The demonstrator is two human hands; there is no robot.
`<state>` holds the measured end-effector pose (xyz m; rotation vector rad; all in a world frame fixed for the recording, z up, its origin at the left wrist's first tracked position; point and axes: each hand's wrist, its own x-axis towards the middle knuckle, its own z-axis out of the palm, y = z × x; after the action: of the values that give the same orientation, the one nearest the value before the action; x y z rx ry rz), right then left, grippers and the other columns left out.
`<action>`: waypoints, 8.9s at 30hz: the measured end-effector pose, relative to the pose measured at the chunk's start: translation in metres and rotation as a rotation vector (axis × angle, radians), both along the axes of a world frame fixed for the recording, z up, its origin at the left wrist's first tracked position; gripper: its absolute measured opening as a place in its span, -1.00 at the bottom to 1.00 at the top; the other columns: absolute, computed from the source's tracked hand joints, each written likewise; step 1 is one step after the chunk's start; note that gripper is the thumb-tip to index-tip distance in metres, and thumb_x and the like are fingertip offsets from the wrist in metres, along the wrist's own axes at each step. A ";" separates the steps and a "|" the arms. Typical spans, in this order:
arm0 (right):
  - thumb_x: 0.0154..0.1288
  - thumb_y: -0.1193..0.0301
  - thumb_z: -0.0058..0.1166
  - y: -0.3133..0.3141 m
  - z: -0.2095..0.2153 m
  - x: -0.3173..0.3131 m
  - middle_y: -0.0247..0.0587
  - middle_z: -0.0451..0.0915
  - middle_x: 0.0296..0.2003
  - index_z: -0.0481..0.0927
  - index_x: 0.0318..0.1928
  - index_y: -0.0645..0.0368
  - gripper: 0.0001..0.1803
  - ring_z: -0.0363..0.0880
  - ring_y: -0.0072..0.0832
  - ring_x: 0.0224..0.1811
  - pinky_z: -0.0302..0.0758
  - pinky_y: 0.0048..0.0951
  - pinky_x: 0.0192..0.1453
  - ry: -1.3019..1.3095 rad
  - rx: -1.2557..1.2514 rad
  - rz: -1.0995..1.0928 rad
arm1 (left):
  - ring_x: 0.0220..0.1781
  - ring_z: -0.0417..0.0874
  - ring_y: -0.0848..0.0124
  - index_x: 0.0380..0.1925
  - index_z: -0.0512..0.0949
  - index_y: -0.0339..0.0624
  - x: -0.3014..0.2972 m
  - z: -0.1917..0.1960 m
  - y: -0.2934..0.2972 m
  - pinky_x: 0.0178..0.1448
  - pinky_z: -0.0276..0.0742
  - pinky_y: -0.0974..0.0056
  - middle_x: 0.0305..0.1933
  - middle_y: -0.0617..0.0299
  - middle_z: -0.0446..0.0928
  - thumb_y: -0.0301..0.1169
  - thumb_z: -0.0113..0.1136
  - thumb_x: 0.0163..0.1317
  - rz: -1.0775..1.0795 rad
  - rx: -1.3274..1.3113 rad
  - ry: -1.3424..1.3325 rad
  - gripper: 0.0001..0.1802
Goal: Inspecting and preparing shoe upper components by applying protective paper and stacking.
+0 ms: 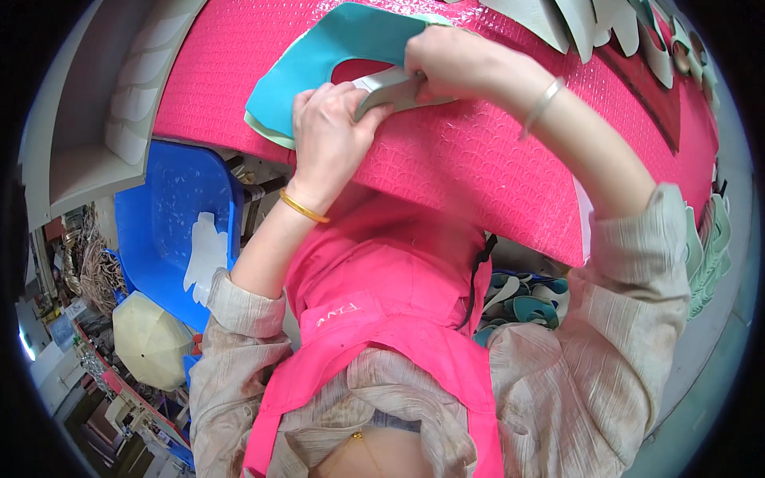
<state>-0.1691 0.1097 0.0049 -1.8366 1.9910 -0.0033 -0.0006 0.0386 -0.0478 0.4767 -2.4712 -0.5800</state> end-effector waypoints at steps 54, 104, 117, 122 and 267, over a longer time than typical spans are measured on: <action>0.10 0.39 0.01 0.007 -0.002 -0.005 -0.20 0.58 -0.56 0.58 -0.49 0.22 -0.83 0.57 -0.43 -0.52 0.46 -0.47 -0.44 0.531 0.147 0.415 | -0.20 0.37 0.30 -0.06 0.46 -0.14 -0.032 -0.018 0.051 -0.04 0.36 0.21 -0.19 0.25 0.37 -0.30 0.18 -0.04 -0.191 -0.216 -0.073 -0.54; -0.05 0.43 0.13 0.028 -0.007 -0.004 0.05 0.52 -0.47 0.51 -0.37 0.29 -0.78 0.52 -0.13 -0.37 0.45 -0.23 -0.29 0.352 0.164 -0.121 | -0.12 0.38 0.31 -0.19 0.51 -0.21 -0.022 -0.023 0.044 0.14 0.25 0.20 -0.17 0.23 0.41 -0.34 0.09 0.00 -0.286 -0.192 -0.001 -0.66; -0.15 0.51 0.15 0.037 0.032 -0.047 -0.02 0.56 -0.39 0.51 -0.14 0.24 -0.57 0.54 -0.17 -0.31 0.46 -0.31 -0.22 0.056 0.194 0.070 | -0.18 0.41 0.41 -0.56 0.57 -0.16 -0.047 -0.004 0.037 0.10 0.26 0.31 -0.34 0.31 0.42 -0.42 0.06 -0.16 -0.448 -0.643 -0.026 -0.86; 0.05 0.38 0.14 0.058 0.021 -0.061 -0.05 0.55 -0.26 0.44 -0.02 0.22 -0.56 0.51 -0.38 -0.22 0.41 -0.39 -0.11 -0.110 0.006 -0.133 | -0.21 0.43 0.49 -0.75 0.54 -0.08 -0.034 0.025 0.009 -0.06 0.28 0.42 -0.41 0.31 0.43 -0.43 0.05 -0.24 -0.597 -0.808 -0.075 -0.92; -0.05 0.41 -0.01 0.118 0.018 0.060 -0.32 0.54 -0.51 0.60 -0.53 0.13 -0.87 0.50 -0.48 -0.31 0.29 -0.50 -0.06 0.847 -0.160 0.359 | 0.15 0.36 0.23 -0.03 0.39 -0.26 0.025 -0.007 0.038 0.20 0.29 0.22 0.07 0.07 0.37 -0.37 0.16 -0.01 -0.590 -0.038 -0.112 -0.52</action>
<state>-0.1090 0.2276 0.0230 -2.5555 2.1411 0.8760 0.0242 0.0762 -0.0552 -0.2607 -2.7214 -0.7441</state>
